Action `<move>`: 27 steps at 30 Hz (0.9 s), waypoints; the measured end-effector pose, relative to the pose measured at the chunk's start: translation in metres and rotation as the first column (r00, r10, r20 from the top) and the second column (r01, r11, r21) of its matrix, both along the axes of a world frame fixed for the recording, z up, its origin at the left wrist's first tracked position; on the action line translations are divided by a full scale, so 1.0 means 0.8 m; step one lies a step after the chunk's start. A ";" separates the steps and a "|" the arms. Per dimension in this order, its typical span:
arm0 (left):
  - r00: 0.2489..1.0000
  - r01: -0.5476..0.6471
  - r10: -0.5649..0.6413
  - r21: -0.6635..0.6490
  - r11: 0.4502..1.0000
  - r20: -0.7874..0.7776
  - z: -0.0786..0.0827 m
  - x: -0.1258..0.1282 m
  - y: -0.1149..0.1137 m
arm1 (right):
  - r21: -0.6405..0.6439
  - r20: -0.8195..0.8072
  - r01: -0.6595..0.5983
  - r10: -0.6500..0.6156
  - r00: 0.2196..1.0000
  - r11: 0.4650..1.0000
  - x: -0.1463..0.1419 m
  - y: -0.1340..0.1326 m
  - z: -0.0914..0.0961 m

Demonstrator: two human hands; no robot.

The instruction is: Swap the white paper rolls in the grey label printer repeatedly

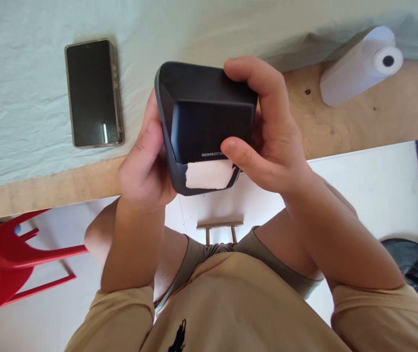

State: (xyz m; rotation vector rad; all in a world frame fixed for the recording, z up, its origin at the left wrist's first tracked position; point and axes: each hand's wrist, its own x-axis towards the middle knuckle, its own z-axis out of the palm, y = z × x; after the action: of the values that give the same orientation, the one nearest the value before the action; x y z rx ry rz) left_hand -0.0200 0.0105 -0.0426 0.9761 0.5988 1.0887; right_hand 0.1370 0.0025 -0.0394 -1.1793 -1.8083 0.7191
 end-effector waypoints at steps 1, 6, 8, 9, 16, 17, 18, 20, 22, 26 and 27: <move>1.000 0.000 0.000 -0.003 1.000 -0.002 0.000 0.001 0.000 | 0.002 -0.004 0.008 -0.008 1.000 1.000 0.001 0.000 0.000; 0.999 -0.035 0.035 -0.007 0.999 0.038 -0.002 0.009 0.001 | -0.031 0.024 0.014 -0.013 1.000 0.999 0.003 0.001 0.002; 0.998 -0.026 0.027 -0.013 1.000 0.049 0.000 0.010 0.002 | -0.006 0.057 -0.018 0.019 0.998 1.000 0.002 0.001 0.004; 0.998 -0.026 0.027 -0.021 0.999 0.054 0.002 0.010 0.003 | 0.006 0.076 -0.040 0.040 0.996 0.999 0.001 0.001 0.005; 0.997 -0.057 0.059 -0.043 0.997 0.049 0.003 0.008 0.003 | 0.027 0.065 -0.146 0.144 0.987 0.989 0.000 0.003 0.003; 0.996 -0.064 0.066 -0.034 0.997 0.054 0.002 0.008 0.003 | 0.021 0.049 -0.150 0.149 0.988 0.988 0.000 0.003 0.002; 0.995 -0.074 0.076 -0.023 0.997 0.060 0.000 0.008 0.003 | 0.017 0.041 -0.158 0.157 0.987 0.987 0.000 0.003 0.002; 0.993 -0.099 0.100 -0.021 0.995 0.066 -0.001 0.007 0.004 | 0.011 0.037 -0.170 0.169 0.985 0.985 0.000 0.002 0.003; 0.993 -0.098 0.100 -0.030 0.995 0.069 0.000 0.006 0.004 | 0.003 0.038 -0.170 0.169 0.985 0.986 -0.001 0.001 0.004; 0.996 -0.069 0.073 -0.089 0.994 0.044 0.006 0.003 0.003 | -0.063 0.001 -0.135 0.135 0.991 0.989 -0.005 -0.002 0.007; 0.997 -0.067 0.071 -0.088 0.994 0.038 0.007 0.003 0.002 | -0.067 -0.013 -0.132 0.132 0.991 0.989 -0.006 -0.002 0.009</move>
State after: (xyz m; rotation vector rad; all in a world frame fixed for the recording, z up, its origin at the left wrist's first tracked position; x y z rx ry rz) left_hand -0.0175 0.0124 -0.0366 0.8615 0.6446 1.1324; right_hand 0.1322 0.0006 -0.0324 -1.1057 -1.8811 0.8664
